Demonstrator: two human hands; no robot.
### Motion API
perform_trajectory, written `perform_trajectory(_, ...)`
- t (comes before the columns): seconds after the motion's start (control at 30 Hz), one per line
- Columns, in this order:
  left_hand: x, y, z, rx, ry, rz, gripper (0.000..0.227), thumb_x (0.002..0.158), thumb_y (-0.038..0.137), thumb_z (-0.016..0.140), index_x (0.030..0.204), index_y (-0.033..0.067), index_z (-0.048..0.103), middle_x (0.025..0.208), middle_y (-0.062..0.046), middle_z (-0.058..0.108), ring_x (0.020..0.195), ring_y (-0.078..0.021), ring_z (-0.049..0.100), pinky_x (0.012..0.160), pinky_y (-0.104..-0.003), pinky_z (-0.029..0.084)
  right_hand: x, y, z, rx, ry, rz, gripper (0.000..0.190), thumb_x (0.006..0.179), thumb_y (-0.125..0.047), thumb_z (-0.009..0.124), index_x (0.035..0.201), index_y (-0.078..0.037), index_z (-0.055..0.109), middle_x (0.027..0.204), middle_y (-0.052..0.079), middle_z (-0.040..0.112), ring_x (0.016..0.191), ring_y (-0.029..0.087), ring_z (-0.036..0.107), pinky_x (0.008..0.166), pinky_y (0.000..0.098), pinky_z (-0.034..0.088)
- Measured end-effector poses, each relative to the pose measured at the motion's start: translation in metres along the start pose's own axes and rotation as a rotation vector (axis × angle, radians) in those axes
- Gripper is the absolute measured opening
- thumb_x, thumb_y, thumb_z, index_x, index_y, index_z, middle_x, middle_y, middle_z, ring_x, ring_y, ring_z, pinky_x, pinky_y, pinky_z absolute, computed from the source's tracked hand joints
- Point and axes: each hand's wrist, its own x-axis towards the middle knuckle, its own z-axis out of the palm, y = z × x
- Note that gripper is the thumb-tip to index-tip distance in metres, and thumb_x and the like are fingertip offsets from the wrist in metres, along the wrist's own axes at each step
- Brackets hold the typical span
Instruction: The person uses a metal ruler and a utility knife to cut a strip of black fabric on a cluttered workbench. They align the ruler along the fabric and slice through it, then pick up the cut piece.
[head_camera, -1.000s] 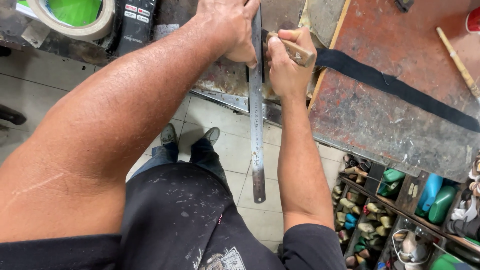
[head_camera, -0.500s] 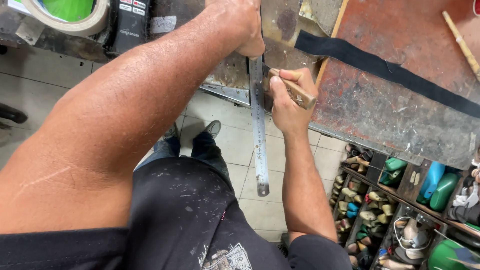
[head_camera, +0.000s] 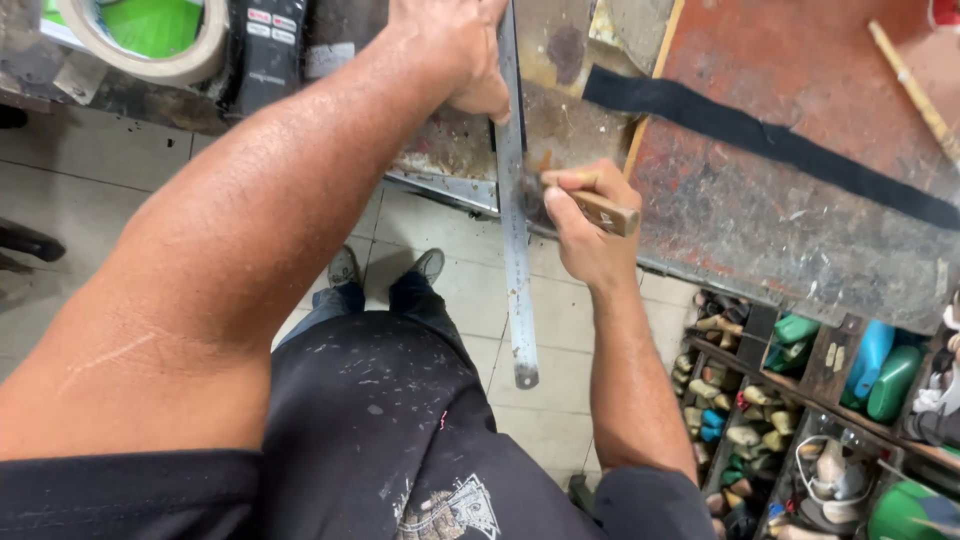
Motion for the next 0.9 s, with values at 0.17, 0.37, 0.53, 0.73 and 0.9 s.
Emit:
perform_trajectory(0.17, 0.0, -0.005, 0.002, 0.18, 0.081, 0.024, 0.119, 0.068, 0.084, 0.07, 0.16, 0.0226, 0.027, 0.153, -0.001, 0.04, 0.142, -0.0276, 0.038, 0.103, -0.056, 0.043, 0.053, -0.013, -0.003, 0.257, -0.277, -0.252, 0.017, 0.093, 0.016, 0.055, 0.095, 0.005, 0.067, 0.083, 0.017, 0.071, 0.053, 0.014, 0.058, 0.039, 0.0193, 0.041)
perform_trajectory(0.37, -0.002, -0.005, 0.0, 0.059, 0.068, -0.018, 0.13, 0.067, 0.08, 0.068, 0.166, 0.0211, 0.01, 0.173, 0.008, 0.0, 0.155, -0.0407, -0.011, 0.109, -0.088, 0.004, 0.164, 0.024, 0.052, 0.415, 0.192, -0.001, 0.01, 0.089, -0.003, 0.071, 0.088, -0.013, 0.066, 0.079, 0.009, 0.071, 0.067, 0.019, 0.076, 0.053, 0.0281, 0.063)
perform_trajectory(0.53, -0.005, -0.004, -0.006, 0.0, 0.006, -0.023, 0.132, 0.066, 0.077, 0.071, 0.167, 0.0218, 0.007, 0.174, 0.01, -0.006, 0.155, -0.0392, -0.017, 0.11, -0.087, 0.003, 0.198, 0.037, 0.078, 0.427, 0.287, 0.047, 0.007, 0.082, -0.012, 0.069, 0.086, -0.016, 0.065, 0.072, 0.007, 0.073, 0.061, 0.018, 0.078, 0.053, 0.0279, 0.064)
perform_trajectory(0.73, -0.004, -0.006, -0.005, -0.014, 0.019, -0.009, 0.131, 0.065, 0.075, 0.073, 0.166, 0.0217, 0.008, 0.173, 0.009, -0.005, 0.154, -0.0395, -0.016, 0.11, -0.088, 0.003, 0.205, 0.054, 0.086, 0.394, 0.273, -0.028, 0.006, 0.083, -0.011, 0.07, 0.086, -0.015, 0.068, 0.069, 0.005, 0.071, 0.056, 0.013, 0.067, 0.05, 0.0261, 0.059)
perform_trajectory(0.9, -0.002, -0.007, -0.002, -0.012, 0.032, -0.007, 0.13, 0.066, 0.075, 0.073, 0.166, 0.0218, 0.008, 0.174, 0.009, -0.004, 0.153, -0.0399, -0.017, 0.109, -0.088, 0.004, 0.204, 0.05, 0.086, 0.373, 0.269, -0.048, 0.006, 0.084, -0.013, 0.071, 0.087, -0.017, 0.068, 0.071, 0.002, 0.069, 0.058, 0.013, 0.068, 0.052, 0.0266, 0.06)
